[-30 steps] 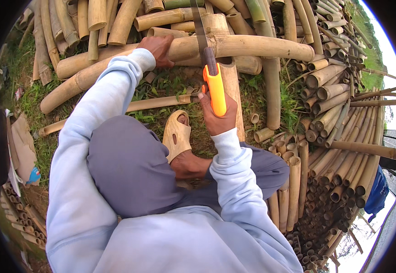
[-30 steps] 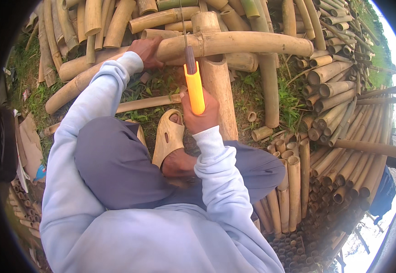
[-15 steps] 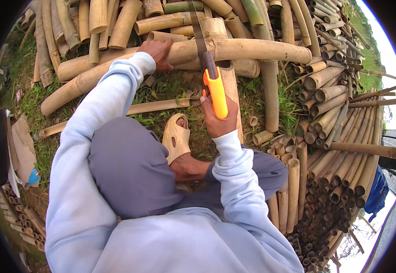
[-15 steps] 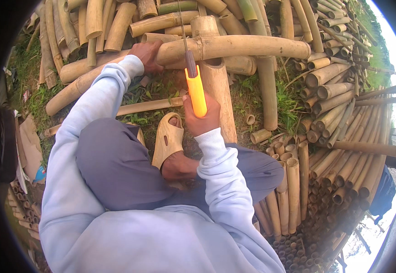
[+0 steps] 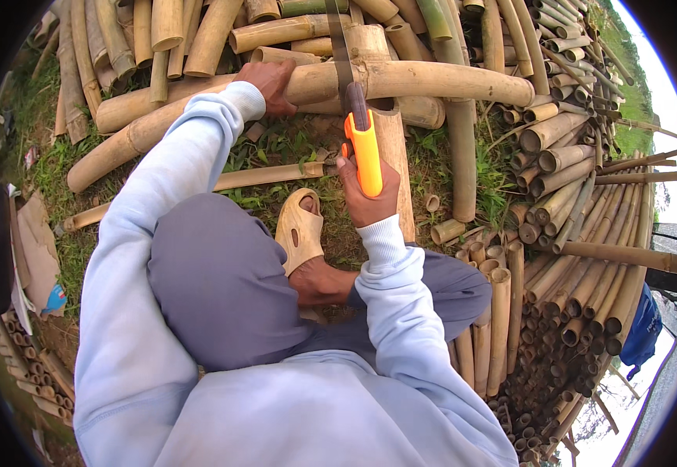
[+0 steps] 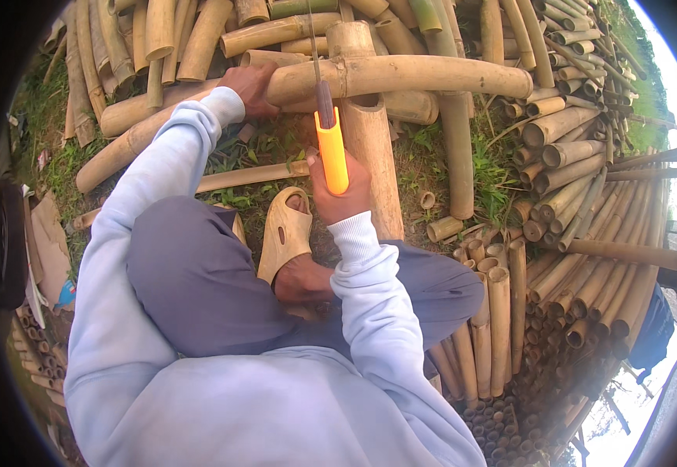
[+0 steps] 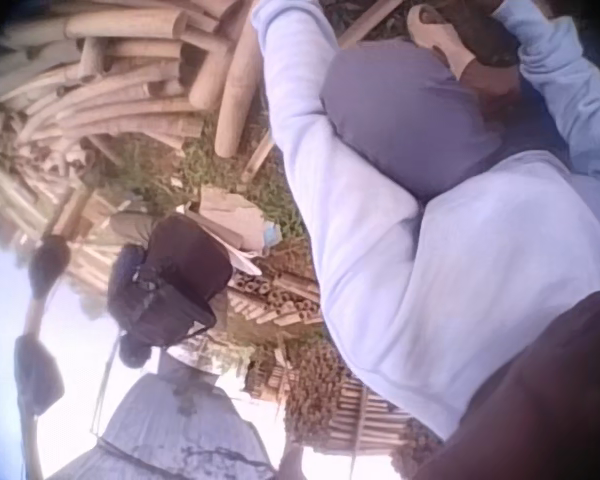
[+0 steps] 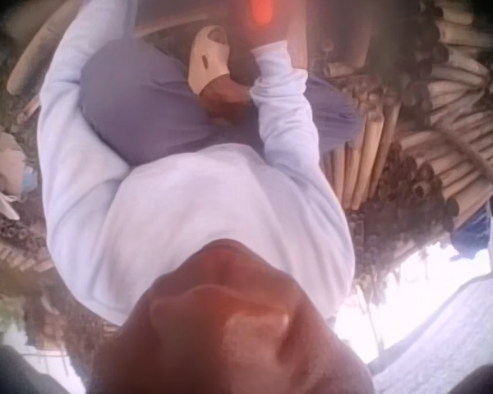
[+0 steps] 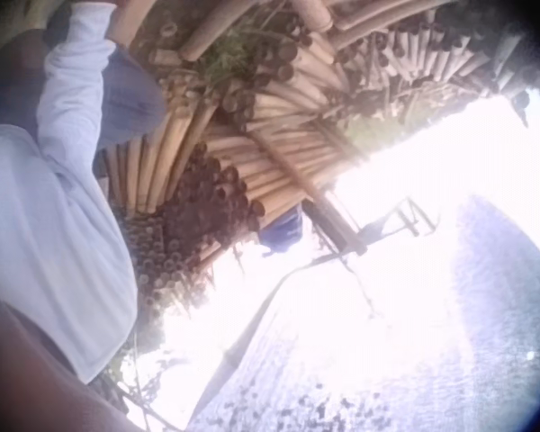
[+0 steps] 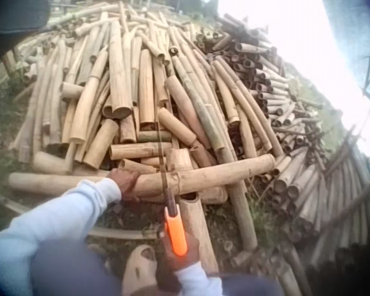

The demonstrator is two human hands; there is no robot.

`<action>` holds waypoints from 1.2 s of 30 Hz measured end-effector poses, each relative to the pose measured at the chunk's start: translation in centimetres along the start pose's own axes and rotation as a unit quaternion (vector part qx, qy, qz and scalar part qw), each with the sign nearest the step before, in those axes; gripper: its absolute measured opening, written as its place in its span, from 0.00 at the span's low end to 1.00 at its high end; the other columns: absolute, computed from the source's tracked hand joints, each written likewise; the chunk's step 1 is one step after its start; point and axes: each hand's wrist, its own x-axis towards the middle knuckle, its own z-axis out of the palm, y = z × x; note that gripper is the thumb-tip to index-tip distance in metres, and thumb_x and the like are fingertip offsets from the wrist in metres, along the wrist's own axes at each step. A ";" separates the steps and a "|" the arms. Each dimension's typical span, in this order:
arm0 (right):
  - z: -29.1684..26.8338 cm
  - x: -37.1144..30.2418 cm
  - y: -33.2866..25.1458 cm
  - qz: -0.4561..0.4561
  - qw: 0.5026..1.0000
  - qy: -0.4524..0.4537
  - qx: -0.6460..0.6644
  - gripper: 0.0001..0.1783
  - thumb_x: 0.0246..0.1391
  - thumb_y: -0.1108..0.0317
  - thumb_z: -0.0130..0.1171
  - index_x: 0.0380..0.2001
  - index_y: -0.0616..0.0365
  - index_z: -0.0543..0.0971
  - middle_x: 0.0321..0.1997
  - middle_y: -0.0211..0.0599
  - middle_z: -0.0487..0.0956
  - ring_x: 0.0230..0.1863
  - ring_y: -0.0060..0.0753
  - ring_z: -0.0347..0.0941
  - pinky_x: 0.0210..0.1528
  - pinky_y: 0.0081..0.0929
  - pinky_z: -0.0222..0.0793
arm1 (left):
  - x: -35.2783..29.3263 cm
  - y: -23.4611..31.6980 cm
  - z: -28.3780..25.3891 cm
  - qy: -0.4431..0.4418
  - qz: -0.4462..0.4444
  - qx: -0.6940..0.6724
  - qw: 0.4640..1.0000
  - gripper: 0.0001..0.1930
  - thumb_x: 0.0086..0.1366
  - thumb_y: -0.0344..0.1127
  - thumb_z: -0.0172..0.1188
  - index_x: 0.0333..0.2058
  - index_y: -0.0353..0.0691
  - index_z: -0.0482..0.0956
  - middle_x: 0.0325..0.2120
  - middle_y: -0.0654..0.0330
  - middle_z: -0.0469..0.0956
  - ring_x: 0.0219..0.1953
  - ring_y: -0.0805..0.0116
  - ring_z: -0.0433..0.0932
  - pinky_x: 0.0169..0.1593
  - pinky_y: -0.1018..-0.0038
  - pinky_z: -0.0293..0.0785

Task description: The person sits on the ground and uses a hand saw to cut bamboo poles into shorter sections. They repeatedly position a pole, saw through it, and move the cut pieces aside.

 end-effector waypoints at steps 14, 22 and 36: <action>-0.9 -5.3 0.8 0.037 0.998 0.001 -0.042 0.09 0.62 0.73 0.64 0.29 0.65 0.76 0.18 0.31 0.71 0.19 0.21 0.64 0.23 0.26 0.62 | 0.6 0.2 0.4 0.001 -0.004 -0.004 1.000 0.36 0.48 0.53 0.74 0.50 0.38 0.72 0.41 0.42 0.84 0.45 0.42 0.83 0.50 0.55 0.80; -7.6 -17.4 -4.0 0.086 0.986 -0.045 -0.133 0.14 0.58 0.76 0.64 0.48 0.69 0.83 0.36 0.47 0.87 0.39 0.39 0.87 0.43 0.31 0.78 | -0.9 -1.5 0.5 0.009 -0.002 0.000 1.000 0.34 0.51 0.53 0.72 0.48 0.35 0.73 0.38 0.42 0.84 0.43 0.42 0.84 0.50 0.55 0.80; -7.5 -16.3 -4.9 0.034 0.988 -0.042 -0.145 0.20 0.57 0.77 0.65 0.54 0.70 0.81 0.42 0.50 0.86 0.38 0.36 0.87 0.44 0.27 0.78 | -1.1 -1.3 0.6 0.005 -0.002 0.005 1.000 0.33 0.53 0.54 0.73 0.48 0.34 0.73 0.37 0.41 0.85 0.41 0.42 0.85 0.51 0.57 0.81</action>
